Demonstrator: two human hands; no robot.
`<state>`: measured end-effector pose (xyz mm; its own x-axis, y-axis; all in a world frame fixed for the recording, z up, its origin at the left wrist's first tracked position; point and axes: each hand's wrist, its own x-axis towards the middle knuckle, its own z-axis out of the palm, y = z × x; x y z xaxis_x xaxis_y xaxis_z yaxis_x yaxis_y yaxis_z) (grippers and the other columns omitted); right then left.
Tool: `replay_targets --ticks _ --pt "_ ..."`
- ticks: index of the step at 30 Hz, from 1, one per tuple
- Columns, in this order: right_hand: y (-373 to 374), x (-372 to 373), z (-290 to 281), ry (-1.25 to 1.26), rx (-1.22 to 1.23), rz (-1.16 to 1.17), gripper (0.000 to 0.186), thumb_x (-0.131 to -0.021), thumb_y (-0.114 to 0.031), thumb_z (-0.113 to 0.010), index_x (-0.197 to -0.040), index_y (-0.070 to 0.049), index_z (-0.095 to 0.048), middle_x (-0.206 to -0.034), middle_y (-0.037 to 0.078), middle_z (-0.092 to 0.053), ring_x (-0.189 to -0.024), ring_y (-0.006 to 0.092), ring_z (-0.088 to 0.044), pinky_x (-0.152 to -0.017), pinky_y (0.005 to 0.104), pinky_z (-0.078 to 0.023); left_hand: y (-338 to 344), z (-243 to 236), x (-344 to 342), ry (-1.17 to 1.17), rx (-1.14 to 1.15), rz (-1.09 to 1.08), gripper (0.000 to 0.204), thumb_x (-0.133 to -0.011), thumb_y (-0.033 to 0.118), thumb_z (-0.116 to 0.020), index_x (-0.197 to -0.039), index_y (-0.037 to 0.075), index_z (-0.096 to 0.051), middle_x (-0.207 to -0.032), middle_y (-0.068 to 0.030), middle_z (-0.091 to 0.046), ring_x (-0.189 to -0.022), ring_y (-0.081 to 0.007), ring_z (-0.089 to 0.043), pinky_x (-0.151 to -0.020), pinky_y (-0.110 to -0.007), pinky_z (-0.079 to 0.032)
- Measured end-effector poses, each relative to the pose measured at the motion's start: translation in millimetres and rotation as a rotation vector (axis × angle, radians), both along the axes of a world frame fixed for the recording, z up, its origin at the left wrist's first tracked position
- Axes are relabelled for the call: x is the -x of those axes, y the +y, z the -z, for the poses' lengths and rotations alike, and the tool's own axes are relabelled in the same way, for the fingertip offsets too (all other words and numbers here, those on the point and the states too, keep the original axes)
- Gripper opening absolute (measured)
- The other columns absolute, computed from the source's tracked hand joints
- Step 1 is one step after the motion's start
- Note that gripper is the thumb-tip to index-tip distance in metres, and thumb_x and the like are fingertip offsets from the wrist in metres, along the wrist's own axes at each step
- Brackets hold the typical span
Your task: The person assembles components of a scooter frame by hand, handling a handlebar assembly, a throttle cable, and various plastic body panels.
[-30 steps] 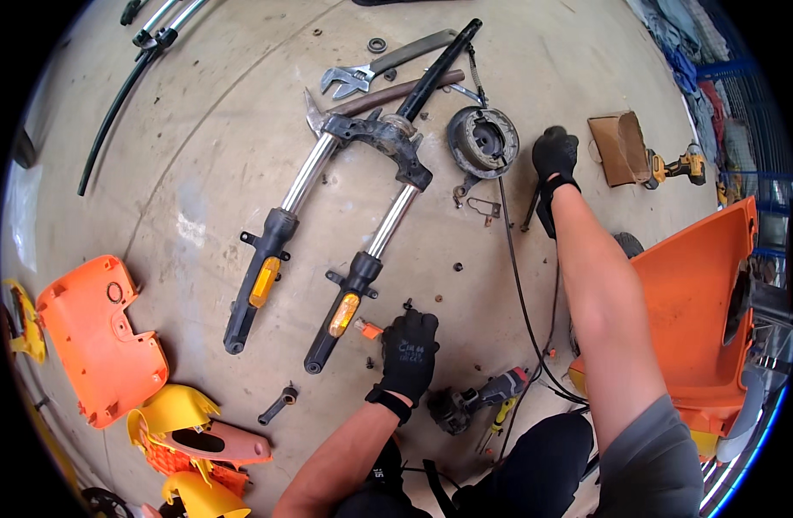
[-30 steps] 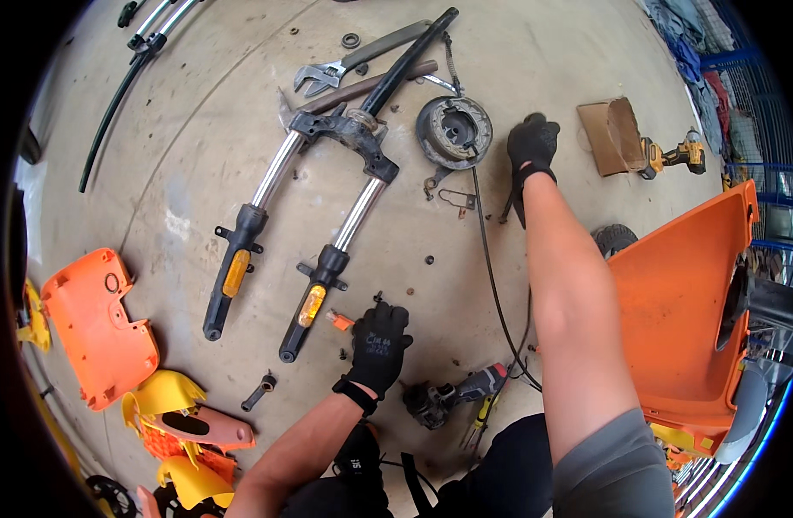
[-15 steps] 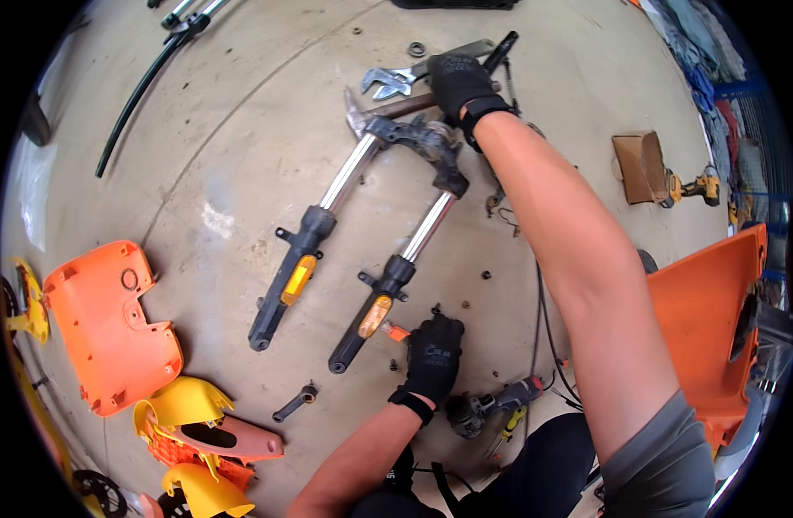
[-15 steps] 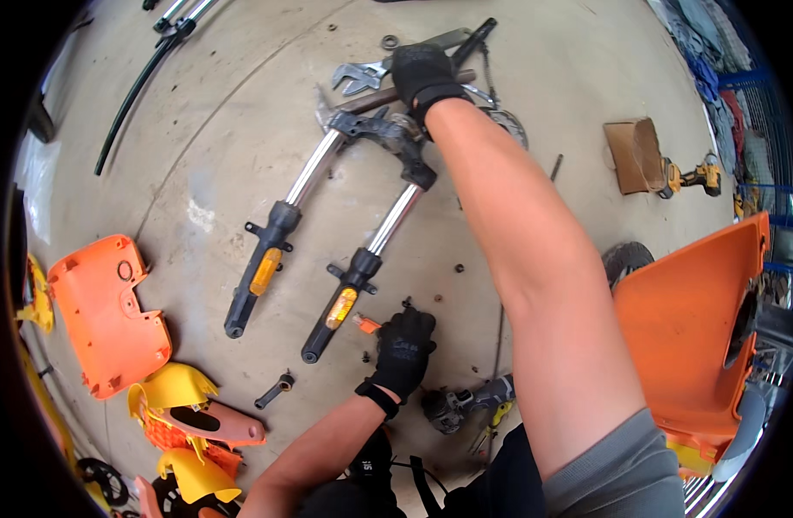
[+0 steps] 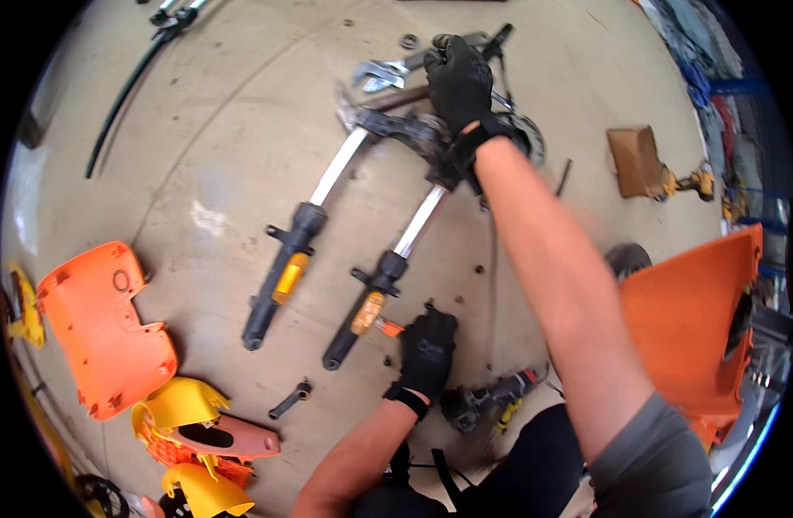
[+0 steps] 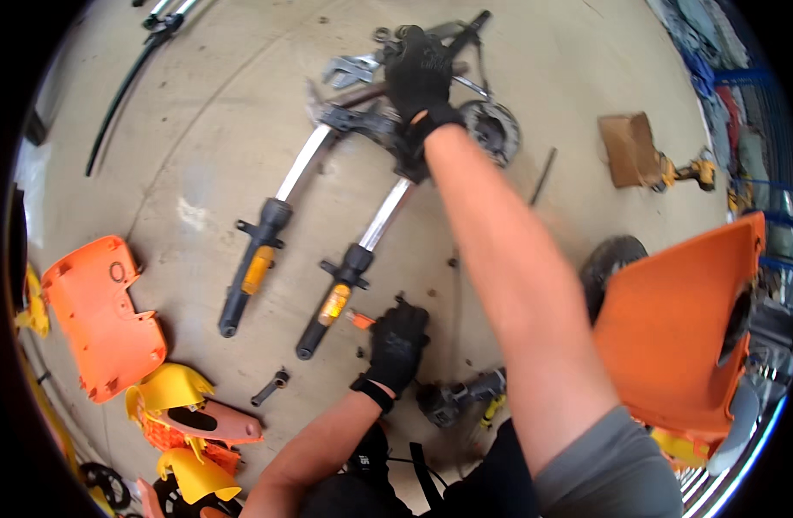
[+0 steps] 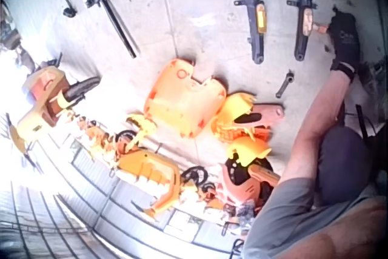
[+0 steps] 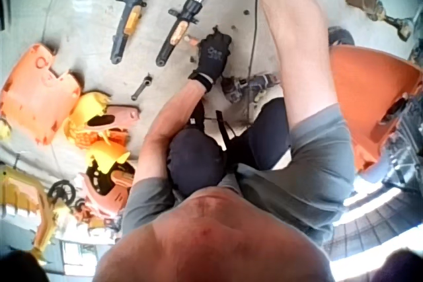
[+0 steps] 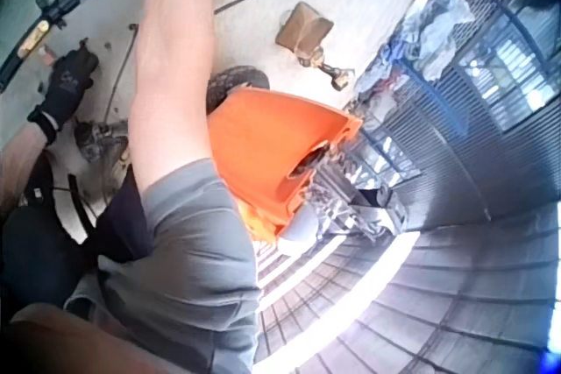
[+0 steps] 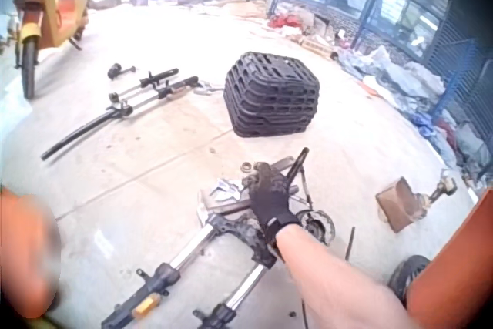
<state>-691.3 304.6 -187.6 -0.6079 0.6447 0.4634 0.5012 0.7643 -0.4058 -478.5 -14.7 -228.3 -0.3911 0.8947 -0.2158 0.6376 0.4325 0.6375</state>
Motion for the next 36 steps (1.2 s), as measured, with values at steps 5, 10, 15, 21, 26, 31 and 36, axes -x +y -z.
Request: replay_targets --ticks 5,10,15,21,26,31,36 --pt "-41.7 -134.1 -10.7 0.329 0.156 0.148 0.018 -0.089 -0.015 -0.061 -0.102 -0.005 -0.067 -0.093 0.016 -0.070 -0.094 0.0345 -0.065 -0.085 0.0433 -0.050 -0.9 -0.8 3.2 0.094 0.101 0.068 0.037 -0.078 0.025 -0.074 -0.108 0.015 -0.056 -0.103 -0.0075 -0.056 -0.099 -0.0265 -0.057 -0.081 -0.044 -0.045" --pt "-76.4 -251.4 -4.8 0.453 0.988 0.332 0.021 -0.098 -0.017 -0.060 -0.108 0.000 -0.068 -0.085 0.008 -0.069 -0.063 0.0138 -0.059 -0.061 0.0275 -0.048 -0.9 1.5 1.2 -0.007 -0.011 0.044 0.042 -0.072 0.017 -0.079 -0.105 0.010 -0.055 -0.103 -0.0128 -0.056 -0.097 -0.0328 -0.057 -0.080 -0.047 -0.045" --pt "-121.5 -276.7 -37.2 0.621 1.487 0.081 0.020 -0.100 -0.014 -0.059 -0.114 -0.001 -0.064 -0.090 0.005 -0.066 -0.066 0.0065 -0.052 -0.061 0.0214 -0.045 -5.5 21.6 25.6 -0.211 -0.269 0.040 0.023 -0.082 0.019 -0.075 -0.094 0.007 -0.060 -0.082 -0.0104 -0.062 -0.081 -0.0277 -0.063 -0.068 -0.042 -0.050" --pt "-176.2 -305.7 -48.6 0.128 0.940 -0.288 0.016 -0.089 -0.012 -0.067 -0.099 0.000 -0.066 -0.099 0.013 -0.071 -0.089 0.0235 -0.067 -0.082 0.0348 -0.053 21.7 -70.9 24.0 -1.685 -0.114 -0.608 0.054 -0.104 0.048 -0.047 -0.126 0.000 -0.056 -0.102 -0.0120 -0.068 -0.089 -0.0213 -0.069 -0.078 -0.035 -0.057" --pt "-202.4 -311.2 -43.7 -0.102 0.596 -0.393 0.019 -0.078 -0.009 -0.073 -0.093 -0.003 -0.063 -0.089 0.015 -0.066 -0.084 0.0331 -0.063 -0.077 0.0407 -0.051 7.6 -9.6 17.1 -0.429 -0.479 0.013 0.043 -0.108 0.035 -0.040 -0.129 0.001 -0.055 -0.109 -0.0108 -0.069 -0.098 -0.0232 -0.068 -0.085 -0.038 -0.057" --pt "-190.2 -321.2 -55.4 -0.181 0.715 -0.342 0.016 -0.080 -0.013 -0.071 -0.091 -0.003 -0.064 -0.088 0.015 -0.067 -0.085 0.0334 -0.064 -0.076 0.0407 -0.052 3.6 -16.4 8.5 -1.950 -0.333 -0.320 0.037 -0.108 0.026 -0.039 -0.131 0.002 -0.055 -0.112 -0.0080 -0.068 -0.099 -0.0189 -0.067 -0.089 -0.034 -0.056" --pt "-170.3 -304.8 -67.4 -0.200 0.940 -0.413 0.015 -0.081 -0.015 -0.069 -0.088 -0.003 -0.068 -0.087 0.016 -0.069 -0.084 0.0312 -0.067 -0.077 0.0386 -0.053 1.8 -18.4 18.3 -1.810 -0.294 -0.386 0.035 -0.106 0.023 -0.047 -0.133 0.000 -0.054 -0.113 -0.0079 -0.065 -0.098 -0.0160 -0.065 -0.088 -0.031 -0.054"
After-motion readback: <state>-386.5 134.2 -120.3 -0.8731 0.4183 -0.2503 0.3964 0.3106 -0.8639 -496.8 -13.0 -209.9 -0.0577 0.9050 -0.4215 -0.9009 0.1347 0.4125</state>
